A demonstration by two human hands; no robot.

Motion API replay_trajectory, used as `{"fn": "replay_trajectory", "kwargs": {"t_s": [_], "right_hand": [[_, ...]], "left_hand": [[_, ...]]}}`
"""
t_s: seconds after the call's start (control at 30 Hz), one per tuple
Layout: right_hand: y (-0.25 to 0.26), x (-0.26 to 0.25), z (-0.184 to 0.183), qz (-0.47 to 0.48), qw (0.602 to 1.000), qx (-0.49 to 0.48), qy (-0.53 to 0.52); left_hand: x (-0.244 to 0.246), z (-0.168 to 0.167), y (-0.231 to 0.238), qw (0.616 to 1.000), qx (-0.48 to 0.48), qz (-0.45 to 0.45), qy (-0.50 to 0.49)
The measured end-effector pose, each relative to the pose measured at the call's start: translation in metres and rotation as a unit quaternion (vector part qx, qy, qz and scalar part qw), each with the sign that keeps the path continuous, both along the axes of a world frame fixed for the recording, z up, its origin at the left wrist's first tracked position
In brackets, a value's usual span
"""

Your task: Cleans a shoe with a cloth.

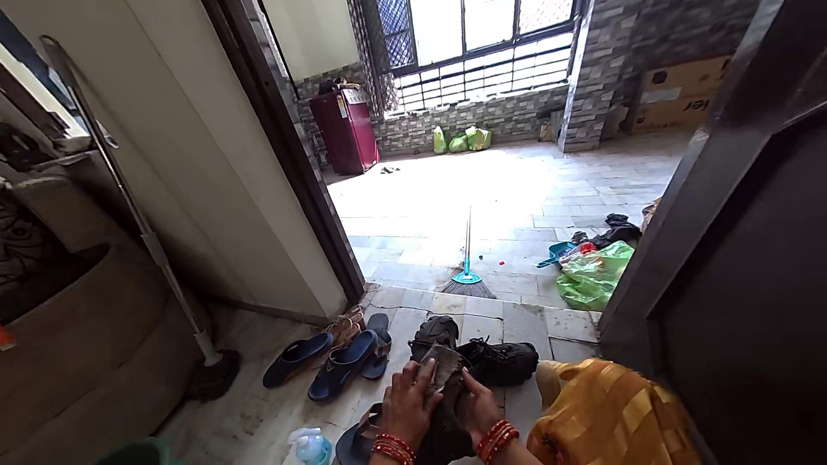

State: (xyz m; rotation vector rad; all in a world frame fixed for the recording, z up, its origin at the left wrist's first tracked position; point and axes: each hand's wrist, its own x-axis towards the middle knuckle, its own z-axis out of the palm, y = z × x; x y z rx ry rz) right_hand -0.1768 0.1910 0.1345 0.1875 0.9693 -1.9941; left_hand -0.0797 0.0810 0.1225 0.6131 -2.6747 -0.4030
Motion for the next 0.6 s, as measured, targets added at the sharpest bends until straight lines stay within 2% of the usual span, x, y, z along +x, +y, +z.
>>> {"fn": "replay_trajectory", "kwargs": {"t_s": [0.1,0.2,0.27,0.3,0.4,0.6], "right_hand": [[0.002,0.005,-0.011,0.002,1.0,-0.005,-0.029],[-0.003,0.007,-0.024,-0.024,0.996,-0.038,-0.078],[-0.008,0.004,-0.029,-0.056,0.993,-0.04,-0.094],[-0.011,0.002,-0.03,-0.078,0.992,-0.032,-0.099],[-0.015,-0.012,-0.028,-0.131,0.985,-0.033,-0.108],[-0.013,-0.027,-0.021,-0.166,0.98,-0.015,-0.106]], "left_hand": [[-0.009,-0.005,0.005,1.0,-0.006,0.017,-0.011],[-0.02,0.018,0.015,0.986,0.07,0.046,-0.144],[-0.023,0.029,0.028,0.976,0.102,0.029,-0.188],[-0.021,0.03,0.039,0.976,0.116,0.024,-0.185],[-0.007,0.023,0.063,0.989,0.109,0.046,-0.09],[0.018,0.01,0.062,0.996,0.069,0.03,-0.041]]}}
